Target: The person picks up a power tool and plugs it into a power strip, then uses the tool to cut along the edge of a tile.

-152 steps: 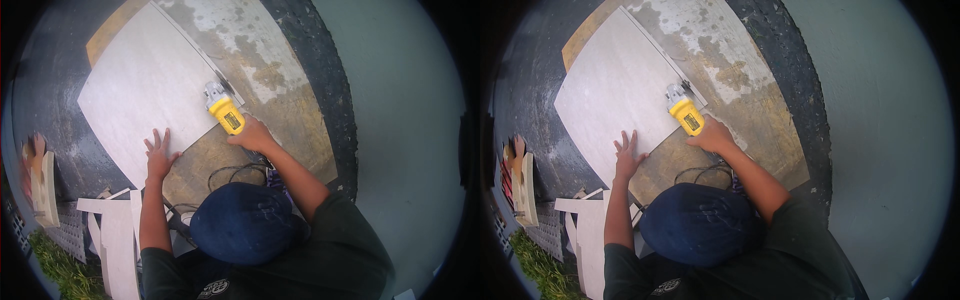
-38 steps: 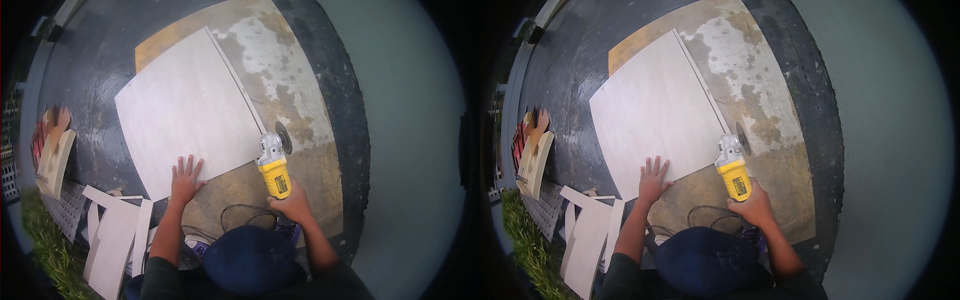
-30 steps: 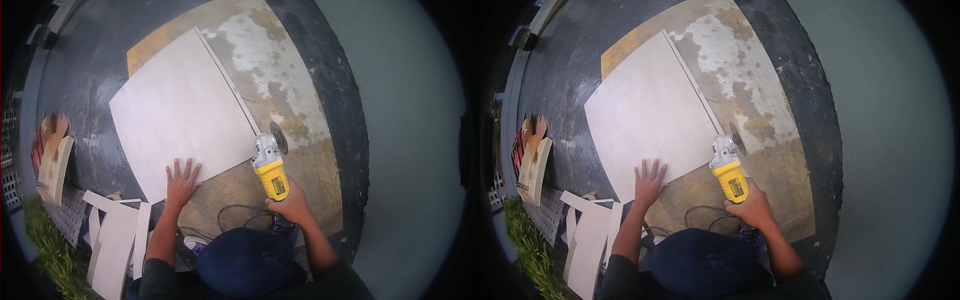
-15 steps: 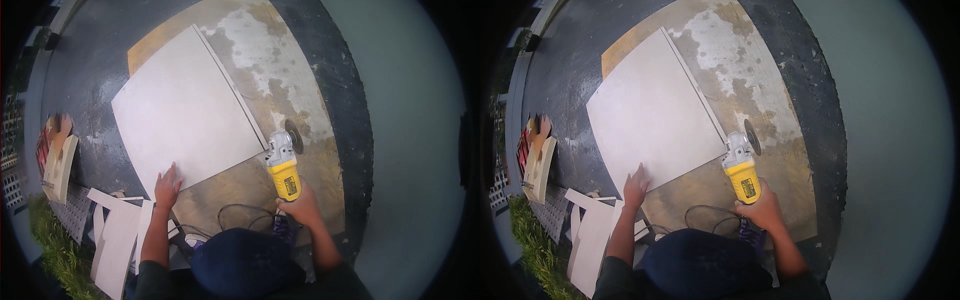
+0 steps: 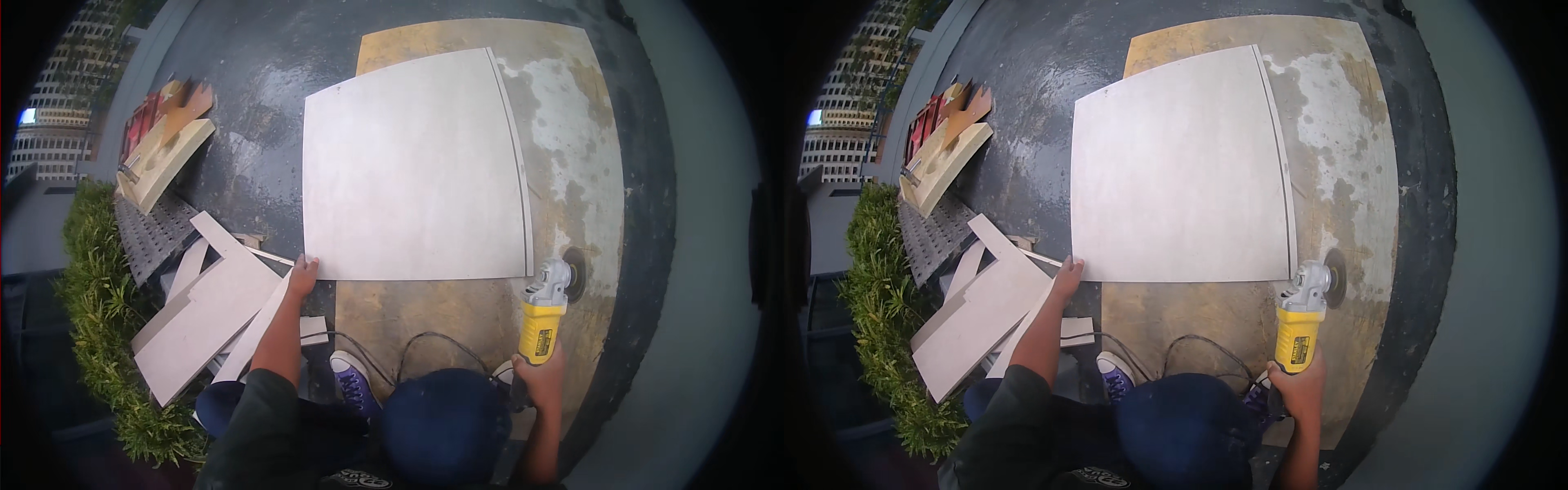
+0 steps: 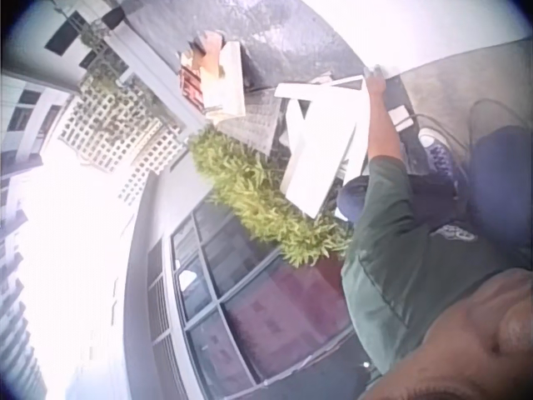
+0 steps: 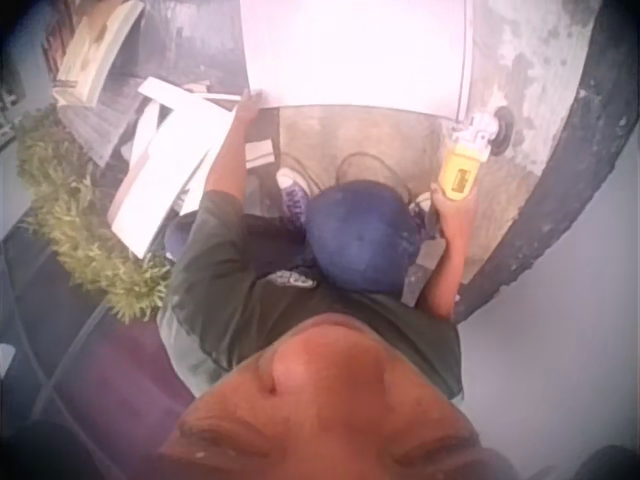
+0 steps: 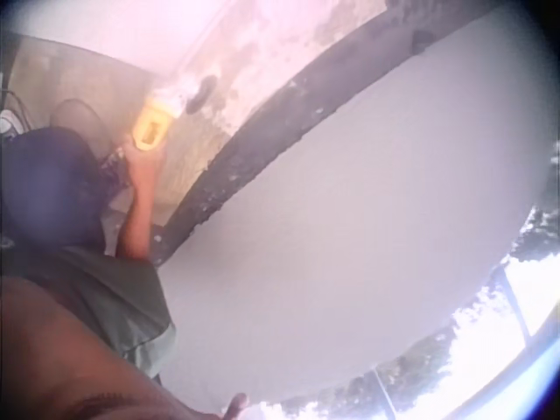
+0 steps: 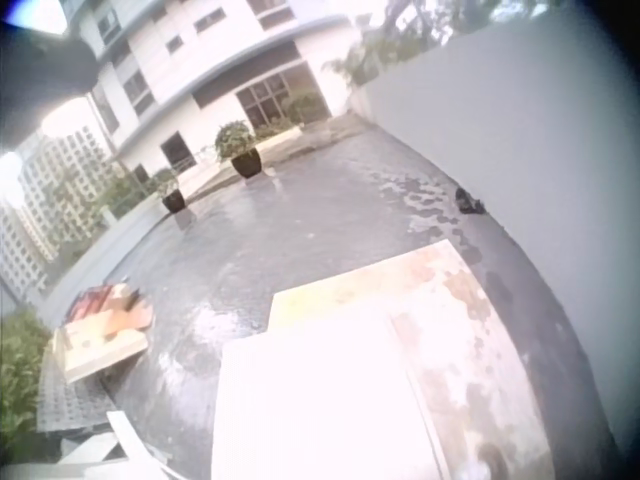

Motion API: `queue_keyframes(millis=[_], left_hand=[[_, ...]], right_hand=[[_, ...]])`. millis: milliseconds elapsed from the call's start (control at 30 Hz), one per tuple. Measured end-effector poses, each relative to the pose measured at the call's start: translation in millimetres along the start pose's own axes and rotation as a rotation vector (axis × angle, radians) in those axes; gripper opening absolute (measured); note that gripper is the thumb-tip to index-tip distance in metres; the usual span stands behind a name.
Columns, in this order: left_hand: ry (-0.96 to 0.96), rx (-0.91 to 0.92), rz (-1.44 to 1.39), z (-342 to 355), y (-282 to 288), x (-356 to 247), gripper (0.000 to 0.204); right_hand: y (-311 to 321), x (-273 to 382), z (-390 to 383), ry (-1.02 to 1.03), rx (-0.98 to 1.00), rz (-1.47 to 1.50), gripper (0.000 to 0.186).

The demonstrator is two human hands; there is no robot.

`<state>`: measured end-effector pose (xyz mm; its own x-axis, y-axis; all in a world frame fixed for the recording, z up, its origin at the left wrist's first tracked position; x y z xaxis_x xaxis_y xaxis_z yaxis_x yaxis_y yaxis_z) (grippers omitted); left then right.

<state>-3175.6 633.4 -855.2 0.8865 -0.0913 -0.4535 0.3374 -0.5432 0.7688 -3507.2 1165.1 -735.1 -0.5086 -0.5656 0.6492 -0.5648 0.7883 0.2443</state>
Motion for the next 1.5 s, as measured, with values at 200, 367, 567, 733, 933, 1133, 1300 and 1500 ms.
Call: queue_keyframes(millis=[200,367,567,733,933,1133,1300,1500], left_hand=[[0.144,-0.095,-0.1,14.1,-21.7,-15.8,0.084],[0.214,-0.065,-0.075,36.7,21.3,35.1,0.071],[0.287,0.085,-0.344,56.0,-5.9,28.4,0.059],[0.234,0.139,-0.615,51.3,6.6,38.8,0.053],[0.249,0.216,-0.777,-1.0,-18.0,20.7,0.066],[0.226,0.251,-0.886,-43.2,-39.4,-11.9,0.076],[0.216,0.289,-0.935,-92.6,-57.3,-34.2,0.077],[0.168,0.117,-1.049,-123.2,-98.7,-30.7,0.076]], right_hand=[[15.7,-5.6,-10.1,-0.093,-0.027,0.027,0.053],[0.9,8.3,-25.4,0.02,-0.001,-0.052,0.056],[17.6,19.0,-36.8,-0.014,-0.013,-0.099,0.056],[11.8,22.9,-39.3,0.033,-0.013,-0.076,0.056],[6.6,23.2,-30.2,0.021,-0.003,-0.094,0.055],[3.7,20.1,-11.5,0.051,-0.015,-0.069,0.055],[-5.9,18.8,2.8,0.056,-0.027,0.034,0.055],[-13.6,10.2,13.5,0.121,-0.065,0.226,0.047]])
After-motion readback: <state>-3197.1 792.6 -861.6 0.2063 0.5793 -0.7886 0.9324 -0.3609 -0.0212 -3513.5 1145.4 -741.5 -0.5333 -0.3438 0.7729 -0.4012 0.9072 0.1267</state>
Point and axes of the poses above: each hand's wrist, its own z-axis towards the middle knuckle, its own y-axis out of the back of the hand, x = y × z, the point moved 3 cm from there along z, towards the middle knuckle, and after that the axes turned 8 degrees about -y, right-handed, at the moved point
